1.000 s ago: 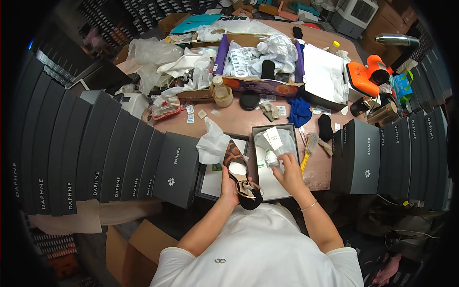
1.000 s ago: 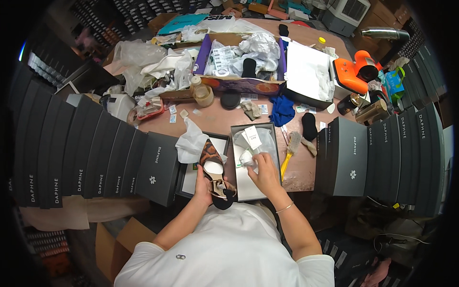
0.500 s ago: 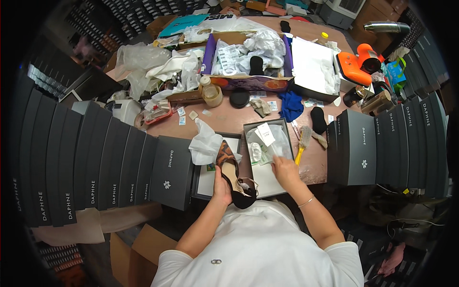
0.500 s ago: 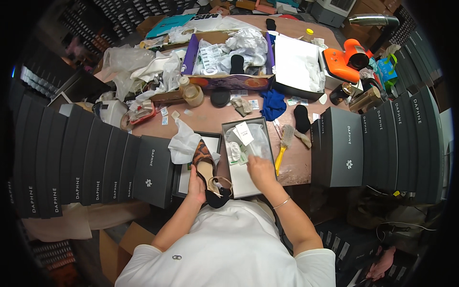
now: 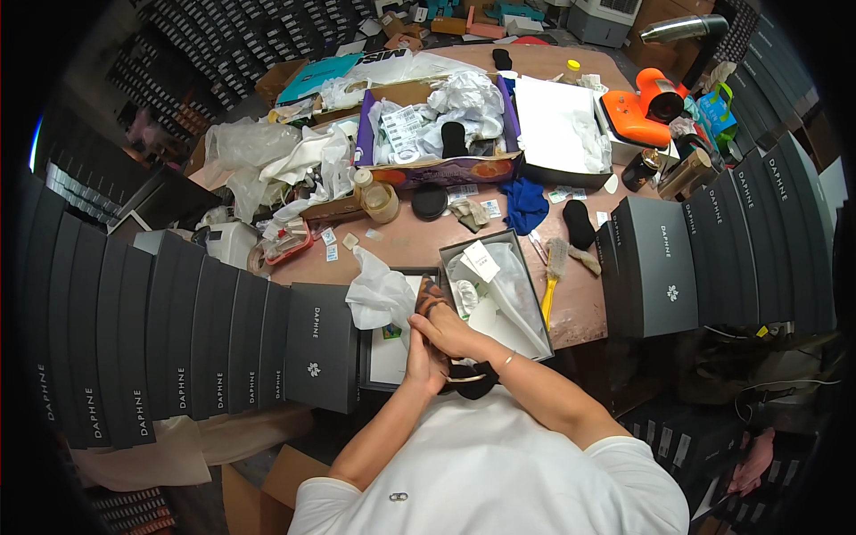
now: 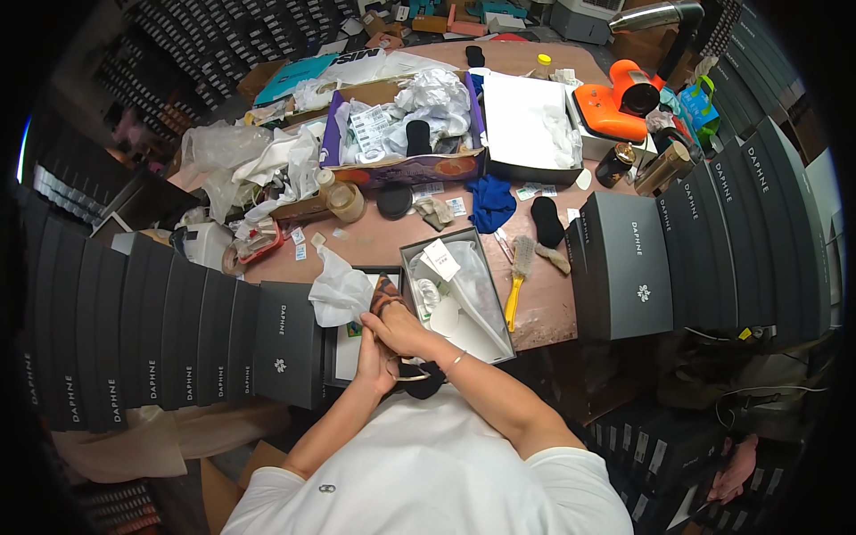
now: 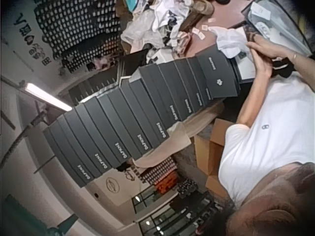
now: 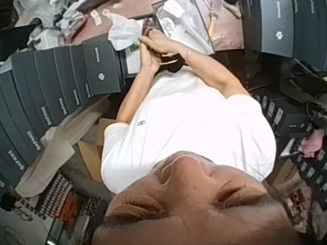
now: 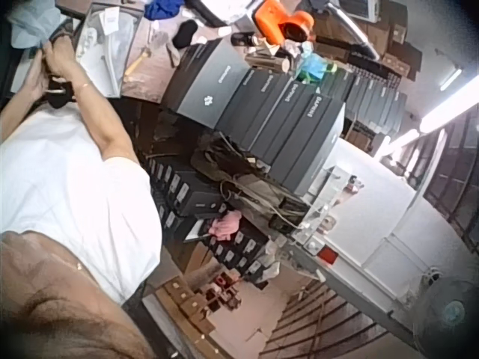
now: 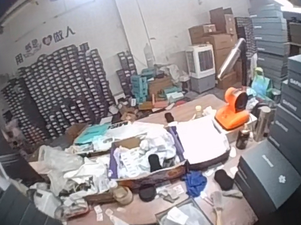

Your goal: The person is inspecting pairs of animal-print high-heeled shoes, wrapping them in tissue paper, and placing them into branded shoe boxes.

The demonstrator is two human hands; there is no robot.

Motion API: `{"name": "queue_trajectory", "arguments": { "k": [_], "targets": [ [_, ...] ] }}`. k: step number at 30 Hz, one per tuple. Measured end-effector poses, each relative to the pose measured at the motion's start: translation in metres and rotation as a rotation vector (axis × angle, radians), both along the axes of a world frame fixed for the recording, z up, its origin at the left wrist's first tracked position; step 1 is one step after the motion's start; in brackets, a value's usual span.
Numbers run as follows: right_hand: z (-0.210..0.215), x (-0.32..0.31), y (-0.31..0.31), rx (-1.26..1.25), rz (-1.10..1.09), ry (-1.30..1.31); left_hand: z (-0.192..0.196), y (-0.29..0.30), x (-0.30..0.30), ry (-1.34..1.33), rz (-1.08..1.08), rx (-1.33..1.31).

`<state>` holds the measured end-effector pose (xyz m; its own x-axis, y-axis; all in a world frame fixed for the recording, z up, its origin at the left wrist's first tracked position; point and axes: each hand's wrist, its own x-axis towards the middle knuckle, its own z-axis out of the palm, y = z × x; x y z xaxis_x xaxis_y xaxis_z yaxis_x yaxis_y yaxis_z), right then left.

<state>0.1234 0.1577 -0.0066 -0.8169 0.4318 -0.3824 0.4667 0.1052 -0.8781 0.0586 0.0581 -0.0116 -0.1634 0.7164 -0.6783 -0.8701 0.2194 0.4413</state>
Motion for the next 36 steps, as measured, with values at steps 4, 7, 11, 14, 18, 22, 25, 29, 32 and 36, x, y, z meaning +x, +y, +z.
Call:
{"name": "queue_trajectory", "arguments": {
  "k": [4, 7, 11, 14, 18, 22, 25, 29, 32, 36],
  "targets": [
    [0.006, 0.019, -0.031, 0.315, 0.050, 0.191, -0.022, 0.033, -0.040, 0.070, -0.130, 0.066],
    [-0.024, 0.004, -0.041, 0.142, -0.148, 0.390, -0.048, 0.032, -0.048, 0.107, -0.158, -0.026],
    [-0.002, -0.008, -0.036, 0.214, -0.029, 0.279, -0.037, 0.023, -0.061, 0.110, -0.049, -0.122],
    [-0.017, -0.011, -0.040, 0.236, 0.007, 0.211, -0.037, 0.023, -0.060, 0.060, -0.001, -0.067],
    [0.011, -0.004, -0.041, 0.388, -0.201, 0.269, -0.035, 0.015, -0.037, -0.008, 0.005, 0.107],
    [0.003, 0.037, -0.046, 0.190, 0.038, 0.370, -0.020, 0.013, -0.027, 0.142, -0.052, 0.066],
    [0.011, 0.067, -0.053, 0.121, 0.129, 0.336, -0.027, 0.008, -0.024, 0.117, -0.056, 0.108],
    [0.004, 0.096, -0.034, -0.384, -0.087, 0.232, -0.024, 0.011, -0.018, 0.023, -0.042, 0.151],
    [-0.045, 0.103, -0.011, -0.212, -0.483, -0.013, -0.021, 0.013, -0.020, -0.146, -0.029, 0.276],
    [-0.118, 0.096, -0.006, 0.723, -0.214, -0.222, -0.004, -0.008, 0.015, -0.201, -0.105, 0.068]
  ]
}}
